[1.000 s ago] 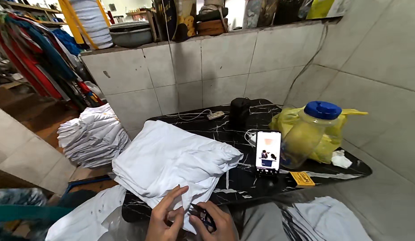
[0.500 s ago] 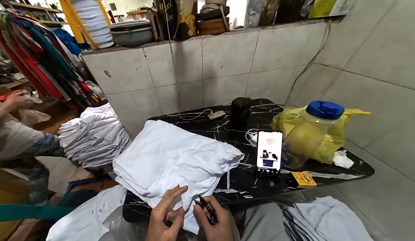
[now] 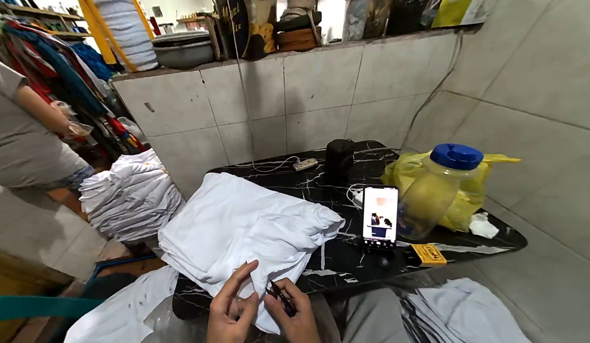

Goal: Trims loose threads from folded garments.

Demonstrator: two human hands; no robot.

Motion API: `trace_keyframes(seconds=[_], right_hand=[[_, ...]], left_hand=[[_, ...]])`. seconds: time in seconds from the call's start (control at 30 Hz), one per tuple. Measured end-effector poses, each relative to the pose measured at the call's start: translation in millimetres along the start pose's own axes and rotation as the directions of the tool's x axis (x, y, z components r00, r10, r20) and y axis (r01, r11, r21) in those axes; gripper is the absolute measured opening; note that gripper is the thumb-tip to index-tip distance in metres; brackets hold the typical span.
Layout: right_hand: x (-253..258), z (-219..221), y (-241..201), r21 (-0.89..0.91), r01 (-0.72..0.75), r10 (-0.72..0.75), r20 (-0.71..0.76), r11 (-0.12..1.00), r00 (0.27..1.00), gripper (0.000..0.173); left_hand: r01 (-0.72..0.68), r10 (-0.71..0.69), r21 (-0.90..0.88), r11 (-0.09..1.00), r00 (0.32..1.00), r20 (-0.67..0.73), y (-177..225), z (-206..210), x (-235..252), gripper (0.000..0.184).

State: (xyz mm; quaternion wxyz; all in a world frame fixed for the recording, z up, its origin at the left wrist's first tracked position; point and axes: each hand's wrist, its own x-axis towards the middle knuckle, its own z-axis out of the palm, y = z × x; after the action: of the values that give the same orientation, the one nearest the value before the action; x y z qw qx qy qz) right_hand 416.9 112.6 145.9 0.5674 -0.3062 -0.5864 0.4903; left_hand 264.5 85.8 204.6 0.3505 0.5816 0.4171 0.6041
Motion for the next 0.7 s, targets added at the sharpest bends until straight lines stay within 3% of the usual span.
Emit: trace_keyframes(seconds=[0.13, 0.27, 0.37, 0.43, 0.5, 0.57, 0.63, 0.7], right_hand=[[2, 2, 4, -0.069, 0.055, -0.055, 0.012, 0.996, 0.998, 0.026], [0, 4, 1, -0.12, 0.021, -0.036, -0.119, 0.993, 0.992, 0.026], [0, -12, -8, -0.123, 0.001, -0.029, -0.219, 0.992, 0.975, 0.021], [4, -34, -9, -0.196, 0.03, -0.083, -0.268, 0.98, 0.96, 0.021], [11, -64, -7, -0.312, 0.069, -0.172, -0.317, 0.947, 0.933, 0.025], [18, -97, -10, -0.502, 0.061, -0.261, -0.338, 0.863, 0.904, 0.031], [22, -126, -16, -0.672, -0.024, -0.29, -0.352, 0.74, 0.89, 0.043], [23, -149, -17, -0.75, -0.105, -0.309, -0.39, 0.653, 0.867, 0.057]], left_hand=[[-0.001, 0.001, -0.01, 1.0, 1.0, -0.005, -1, 1, 0, 0.052], [0.021, -0.021, 0.004, 1.0, 1.0, -0.013, 3, 2, 0, 0.05], [0.042, -0.045, 0.127, 0.991, 0.999, 0.021, 7, 0, 5, 0.053], [-0.056, 0.047, 0.246, 0.968, 0.998, 0.04, 3, -5, 14, 0.045], [-0.226, 0.232, 0.454, 0.862, 0.972, 0.042, -4, -13, 28, 0.031], [-0.315, 0.368, 0.675, 0.667, 0.927, 0.069, -17, -21, 45, 0.025], [-0.273, 0.34, 0.817, 0.508, 0.935, 0.101, -40, -30, 56, 0.031], [-0.217, 0.262, 0.859, 0.464, 0.96, 0.101, -61, -37, 56, 0.037]])
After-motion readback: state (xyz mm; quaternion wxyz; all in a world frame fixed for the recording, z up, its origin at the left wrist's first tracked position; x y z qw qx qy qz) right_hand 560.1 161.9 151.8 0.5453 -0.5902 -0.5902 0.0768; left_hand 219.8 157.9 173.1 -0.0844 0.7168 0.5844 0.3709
